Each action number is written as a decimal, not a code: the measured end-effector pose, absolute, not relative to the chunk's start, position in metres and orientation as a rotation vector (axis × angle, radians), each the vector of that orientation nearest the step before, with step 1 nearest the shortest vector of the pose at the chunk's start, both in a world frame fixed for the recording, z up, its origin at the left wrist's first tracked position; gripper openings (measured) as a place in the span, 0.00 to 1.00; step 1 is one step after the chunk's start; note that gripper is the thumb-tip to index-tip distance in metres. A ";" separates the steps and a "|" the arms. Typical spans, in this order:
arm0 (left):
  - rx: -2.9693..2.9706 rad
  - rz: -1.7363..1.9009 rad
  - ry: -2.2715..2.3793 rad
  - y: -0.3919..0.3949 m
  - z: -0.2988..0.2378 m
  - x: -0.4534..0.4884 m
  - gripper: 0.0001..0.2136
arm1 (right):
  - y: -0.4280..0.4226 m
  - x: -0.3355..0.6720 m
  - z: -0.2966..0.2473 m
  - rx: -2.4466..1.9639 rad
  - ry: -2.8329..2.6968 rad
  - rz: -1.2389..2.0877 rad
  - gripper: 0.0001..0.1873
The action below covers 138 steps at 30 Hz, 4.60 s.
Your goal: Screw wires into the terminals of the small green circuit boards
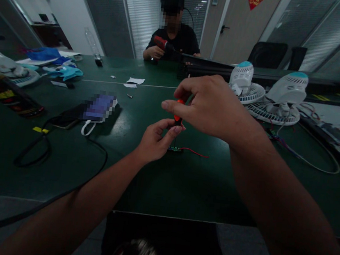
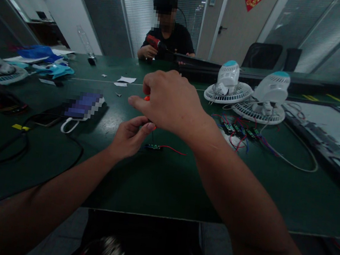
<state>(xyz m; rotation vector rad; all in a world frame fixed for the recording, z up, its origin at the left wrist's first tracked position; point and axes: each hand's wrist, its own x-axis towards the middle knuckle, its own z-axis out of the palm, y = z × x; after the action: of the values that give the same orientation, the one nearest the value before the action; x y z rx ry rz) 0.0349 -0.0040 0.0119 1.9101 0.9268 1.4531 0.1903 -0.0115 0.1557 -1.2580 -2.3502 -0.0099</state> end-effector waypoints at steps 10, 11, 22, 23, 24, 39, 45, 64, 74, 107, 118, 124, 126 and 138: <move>1.902 1.469 0.977 -0.005 0.013 0.036 0.13 | -0.012 0.191 0.157 -1.274 -2.304 -0.054 0.15; 1.899 1.471 0.983 -0.005 0.014 0.036 0.13 | -0.012 0.190 0.157 -1.286 -2.300 -0.063 0.15; 1.899 1.490 0.988 -0.004 0.012 0.038 0.09 | -0.012 0.190 0.157 -1.356 -2.291 -0.114 0.12; 1.897 1.498 0.992 -0.004 0.012 0.038 0.09 | -0.012 0.190 0.157 -1.352 -2.296 -0.109 0.12; 1.896 1.505 0.996 -0.004 0.012 0.038 0.09 | -0.011 0.190 0.157 -1.350 -2.300 -0.103 0.11; 1.881 1.550 0.959 -0.004 0.012 0.040 0.08 | -0.010 0.191 0.156 -1.303 -2.319 -0.079 0.09; 1.916 1.531 0.946 -0.004 0.011 0.038 0.07 | -0.010 0.192 0.157 -1.308 -2.312 -0.047 0.09; 1.907 1.454 0.887 -0.005 0.007 0.035 0.17 | -0.012 0.195 0.159 -1.240 -2.364 -0.035 0.09; 1.916 1.431 0.949 -0.002 0.008 0.035 0.17 | -0.013 0.192 0.157 -1.255 -2.382 -0.054 0.14; 1.877 1.467 1.065 -0.003 0.009 0.037 0.14 | -0.010 0.189 0.156 -1.371 -2.265 -0.115 0.14; 1.843 1.501 1.070 -0.002 0.009 0.038 0.12 | -0.013 0.189 0.158 -1.354 -2.310 -0.108 0.09; 1.831 1.524 1.056 -0.003 0.009 0.038 0.12 | -0.013 0.190 0.158 -1.343 -2.330 -0.100 0.08; 1.826 1.528 1.066 -0.003 0.010 0.038 0.12 | -0.013 0.190 0.158 -1.332 -2.336 -0.093 0.08; 1.913 1.493 1.007 -0.004 0.010 0.037 0.11 | -0.013 0.190 0.157 -1.336 -2.359 -0.087 0.11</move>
<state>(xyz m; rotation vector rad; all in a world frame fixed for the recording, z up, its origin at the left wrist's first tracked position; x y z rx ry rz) 0.0370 -0.0043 0.0101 1.9132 1.0070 1.4930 0.1899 -0.0126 0.1569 -1.3356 -2.3590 -0.0873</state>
